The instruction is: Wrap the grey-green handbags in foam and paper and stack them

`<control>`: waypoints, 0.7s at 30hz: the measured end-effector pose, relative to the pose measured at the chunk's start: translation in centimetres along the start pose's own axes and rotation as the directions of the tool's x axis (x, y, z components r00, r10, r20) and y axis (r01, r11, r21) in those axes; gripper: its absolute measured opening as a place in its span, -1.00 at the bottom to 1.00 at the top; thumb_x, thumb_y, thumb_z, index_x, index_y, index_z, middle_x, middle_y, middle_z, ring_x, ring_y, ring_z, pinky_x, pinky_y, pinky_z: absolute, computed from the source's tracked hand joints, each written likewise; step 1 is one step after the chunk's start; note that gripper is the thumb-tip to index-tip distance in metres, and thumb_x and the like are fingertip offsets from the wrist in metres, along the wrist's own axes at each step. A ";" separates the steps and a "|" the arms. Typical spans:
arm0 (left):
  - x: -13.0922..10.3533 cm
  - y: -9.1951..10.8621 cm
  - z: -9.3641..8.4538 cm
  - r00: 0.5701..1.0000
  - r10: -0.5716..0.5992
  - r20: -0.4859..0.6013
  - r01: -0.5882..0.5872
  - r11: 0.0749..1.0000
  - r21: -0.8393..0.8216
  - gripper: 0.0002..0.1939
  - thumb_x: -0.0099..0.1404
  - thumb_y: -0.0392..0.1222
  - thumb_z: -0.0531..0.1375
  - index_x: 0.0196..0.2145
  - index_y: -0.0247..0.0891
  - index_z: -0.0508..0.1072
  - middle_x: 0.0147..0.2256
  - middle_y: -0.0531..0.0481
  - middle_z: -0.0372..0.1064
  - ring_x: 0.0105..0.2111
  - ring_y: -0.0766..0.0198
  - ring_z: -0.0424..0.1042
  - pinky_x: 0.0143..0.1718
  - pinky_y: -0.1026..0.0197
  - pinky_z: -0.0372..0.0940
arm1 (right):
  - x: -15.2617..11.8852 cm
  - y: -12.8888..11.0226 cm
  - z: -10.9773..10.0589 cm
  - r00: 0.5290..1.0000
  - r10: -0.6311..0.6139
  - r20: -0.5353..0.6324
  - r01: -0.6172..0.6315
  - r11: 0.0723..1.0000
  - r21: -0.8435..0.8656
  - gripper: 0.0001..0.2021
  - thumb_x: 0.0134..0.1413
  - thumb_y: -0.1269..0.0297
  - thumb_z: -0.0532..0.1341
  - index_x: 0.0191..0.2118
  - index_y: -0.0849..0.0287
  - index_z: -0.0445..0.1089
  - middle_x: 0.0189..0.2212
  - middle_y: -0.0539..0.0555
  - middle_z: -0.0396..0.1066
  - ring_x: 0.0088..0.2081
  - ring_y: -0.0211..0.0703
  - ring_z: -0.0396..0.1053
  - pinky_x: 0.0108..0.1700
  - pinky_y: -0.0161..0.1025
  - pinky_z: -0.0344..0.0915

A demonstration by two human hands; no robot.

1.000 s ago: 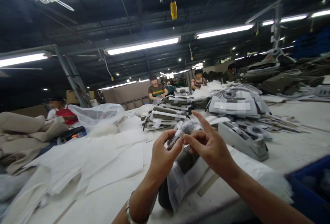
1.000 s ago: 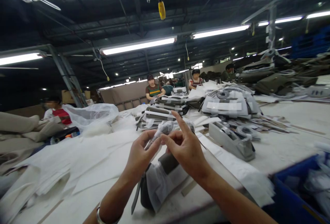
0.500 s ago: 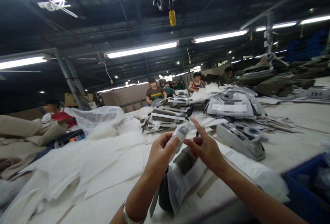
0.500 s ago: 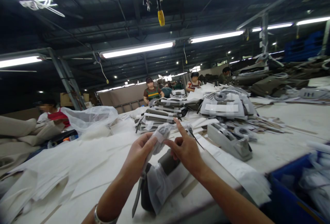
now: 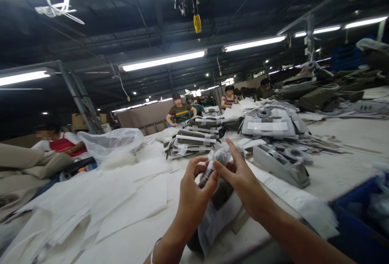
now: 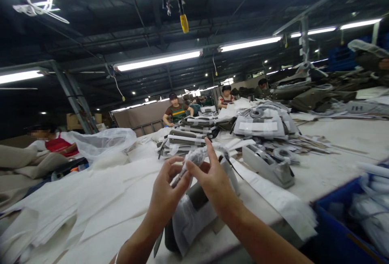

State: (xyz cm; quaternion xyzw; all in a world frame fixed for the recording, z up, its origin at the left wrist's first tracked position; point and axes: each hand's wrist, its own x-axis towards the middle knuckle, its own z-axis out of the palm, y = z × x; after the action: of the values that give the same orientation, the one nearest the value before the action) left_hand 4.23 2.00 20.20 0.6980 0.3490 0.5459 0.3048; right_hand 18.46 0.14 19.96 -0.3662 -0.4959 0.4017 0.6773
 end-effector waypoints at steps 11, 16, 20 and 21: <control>-1.4 -0.7 -2.2 0.992 -0.012 0.124 -0.012 0.981 0.196 -0.32 0.32 0.04 0.23 0.30 -0.08 0.11 0.13 -0.11 0.37 0.10 0.05 0.39 0.10 0.05 0.29 | 2.4 1.4 -1.2 0.985 0.006 0.170 0.001 0.999 -0.043 -0.02 0.08 -0.13 0.28 0.44 -0.10 -0.33 -0.37 -0.05 0.55 -0.27 -0.03 0.54 -0.13 -0.04 0.47; -3.1 -2.6 -3.4 0.992 -0.120 -0.025 0.122 0.951 0.285 -0.24 0.25 0.12 0.25 0.32 -0.04 0.11 0.15 -0.08 0.37 0.12 0.01 0.38 0.17 -0.03 0.25 | 1.7 2.7 -6.1 0.975 -0.012 0.221 0.081 0.948 -0.306 -0.27 0.19 -0.11 0.19 0.38 0.04 0.02 -0.40 0.00 0.58 -0.37 -0.09 0.55 -0.30 -0.17 0.47; -4.3 -4.0 -4.0 0.949 -0.272 -0.159 0.302 0.931 0.205 -0.24 0.20 0.27 0.22 0.28 -0.02 0.20 0.11 -0.07 0.41 0.10 -0.06 0.40 0.19 -0.14 0.24 | 2.4 5.2 -13.3 0.998 -0.014 0.062 0.042 0.878 -0.476 -0.50 0.20 -0.13 0.16 -0.02 0.20 0.50 -0.40 0.10 0.59 -0.42 -0.13 0.54 -0.35 -0.23 0.46; -4.6 -4.4 -4.1 0.942 -0.285 -0.176 0.318 0.925 0.208 -0.27 0.21 0.29 0.20 0.26 0.00 0.24 0.10 -0.04 0.42 0.10 -0.08 0.39 0.19 -0.16 0.24 | 3.0 5.9 -15.6 0.999 -0.036 -0.007 0.027 0.847 -0.531 -0.51 0.19 -0.14 0.16 -0.07 0.19 0.52 -0.39 0.11 0.59 -0.41 -0.12 0.54 -0.35 -0.23 0.46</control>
State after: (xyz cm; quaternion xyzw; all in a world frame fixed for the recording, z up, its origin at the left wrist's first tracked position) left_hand -1.15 0.97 15.01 0.6262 0.5350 0.4958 0.2754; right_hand 33.06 3.78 12.06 -0.5342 -0.5878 0.2348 0.5603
